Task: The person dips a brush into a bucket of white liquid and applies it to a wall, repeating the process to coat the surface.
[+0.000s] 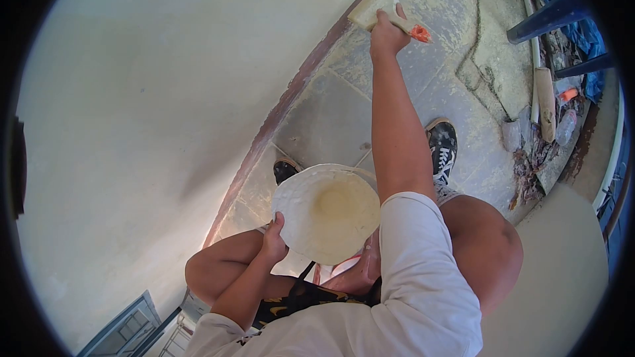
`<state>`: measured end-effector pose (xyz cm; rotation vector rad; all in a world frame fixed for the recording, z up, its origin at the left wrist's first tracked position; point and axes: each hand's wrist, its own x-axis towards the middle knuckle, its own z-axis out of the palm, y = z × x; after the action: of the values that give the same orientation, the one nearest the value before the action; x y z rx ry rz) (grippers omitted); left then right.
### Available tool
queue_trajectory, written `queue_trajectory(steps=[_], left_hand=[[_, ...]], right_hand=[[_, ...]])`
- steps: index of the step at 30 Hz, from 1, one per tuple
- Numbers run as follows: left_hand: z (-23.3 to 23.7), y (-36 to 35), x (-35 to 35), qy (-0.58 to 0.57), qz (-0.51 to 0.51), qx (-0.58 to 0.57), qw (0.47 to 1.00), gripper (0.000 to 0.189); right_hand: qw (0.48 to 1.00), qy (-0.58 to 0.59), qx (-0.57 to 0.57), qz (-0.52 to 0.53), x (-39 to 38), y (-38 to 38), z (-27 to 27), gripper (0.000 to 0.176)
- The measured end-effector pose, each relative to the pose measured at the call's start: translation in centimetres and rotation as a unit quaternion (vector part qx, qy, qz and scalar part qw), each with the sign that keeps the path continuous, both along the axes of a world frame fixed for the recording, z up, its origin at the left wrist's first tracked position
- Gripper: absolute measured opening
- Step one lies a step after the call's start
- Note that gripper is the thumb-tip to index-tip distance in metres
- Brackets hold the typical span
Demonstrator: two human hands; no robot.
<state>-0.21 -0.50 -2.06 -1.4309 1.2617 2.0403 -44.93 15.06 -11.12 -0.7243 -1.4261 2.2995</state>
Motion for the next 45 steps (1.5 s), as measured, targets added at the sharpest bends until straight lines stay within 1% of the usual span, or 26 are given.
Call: queue_trajectory(steps=[4,6,10,12,13,15,22,24,27,30,32,37,39,40,41,42,43,45], left_hand=[[0.4,0.1,-0.4,0.005,-0.013,-0.001,1.0,0.068],[1.0,0.3,-1.0,0.002,-0.012,0.001,1.0,0.068],[1.1,0.2,-1.1,0.0,-0.006,-0.007,1.0,0.068],[1.0,0.3,-0.9,0.007,-0.009,0.001,1.0,0.068],[1.0,0.2,-0.9,0.002,-0.009,0.006,1.0,0.068],[0.9,0.1,-0.9,-0.001,-0.006,0.01,1.0,0.068],[0.9,0.2,-0.9,0.008,-0.011,0.012,1.0,0.068],[0.8,0.3,-0.9,0.005,-0.015,0.005,1.0,0.068],[0.8,0.3,-1.0,0.009,-0.018,-0.003,1.0,0.069],[1.0,0.4,-1.2,0.011,-0.019,0.009,1.0,0.069],[0.8,0.5,-1.0,-0.006,0.022,-0.003,1.0,0.056],[1.6,0.7,-1.6,-0.003,0.017,0.001,1.0,0.056],[1.5,0.6,-1.4,-0.011,0.013,-0.004,1.0,0.056],[1.3,0.4,-1.2,-0.005,-0.005,-0.001,1.0,0.062],[1.1,0.3,-1.1,0.0,-0.022,0.002,1.0,0.069],[0.9,0.1,-1.1,0.002,-0.02,0.002,1.0,0.069],[0.8,0.0,-1.0,0.005,-0.018,0.011,1.0,0.069],[0.9,0.1,-1.1,0.009,-0.016,0.018,1.0,0.069]], right_hand=[[1.0,0.003,-0.025,0.001,-0.2,-0.9,-0.1,0.052],[1.0,-0.015,0.002,0.01,-0.3,-1.2,-0.3,0.053],[1.0,0.0,-0.005,0.012,-1.1,-2.1,-1.0,0.052],[0.998,0.028,0.033,0.05,-1.9,-2.3,-1.3,0.053],[0.998,0.028,0.036,0.05,-1.3,-1.9,0.1,0.053],[0.992,0.029,-0.12,-0.009,-0.1,-0.8,2.6,0.052],[0.999,0.02,-0.047,-0.003,0.3,-0.1,0.3,0.053],[1.0,-0.006,-0.006,0.005,-0.1,-0.5,0.0,0.052],[1.0,0.009,-0.007,0.002,-0.4,-1.0,-0.2,0.051],[1.0,-0.007,0.01,0.006,-0.5,-1.3,-0.4,0.051],[1.0,0.0,0.02,0.01,-0.7,-1.3,-0.7,0.052],[0.999,0.001,0.037,0.031,-1.6,-1.8,-1.3,0.052],[0.998,0.042,-0.007,0.045,-2.0,-2.0,-1.1,0.053],[0.998,0.042,-0.007,0.046,-1.7,-1.7,-0.1,0.053],[0.997,0.046,-0.059,0.013,-1.1,-1.0,0.9,0.052],[0.992,0.05,-0.112,-0.02,-0.6,-0.5,1.3,0.052],[0.992,0.05,-0.111,-0.018,-0.3,-0.1,1.3,0.052],[0.997,0.006,-0.076,-0.009,0.0,0.6,0.9,0.053]])
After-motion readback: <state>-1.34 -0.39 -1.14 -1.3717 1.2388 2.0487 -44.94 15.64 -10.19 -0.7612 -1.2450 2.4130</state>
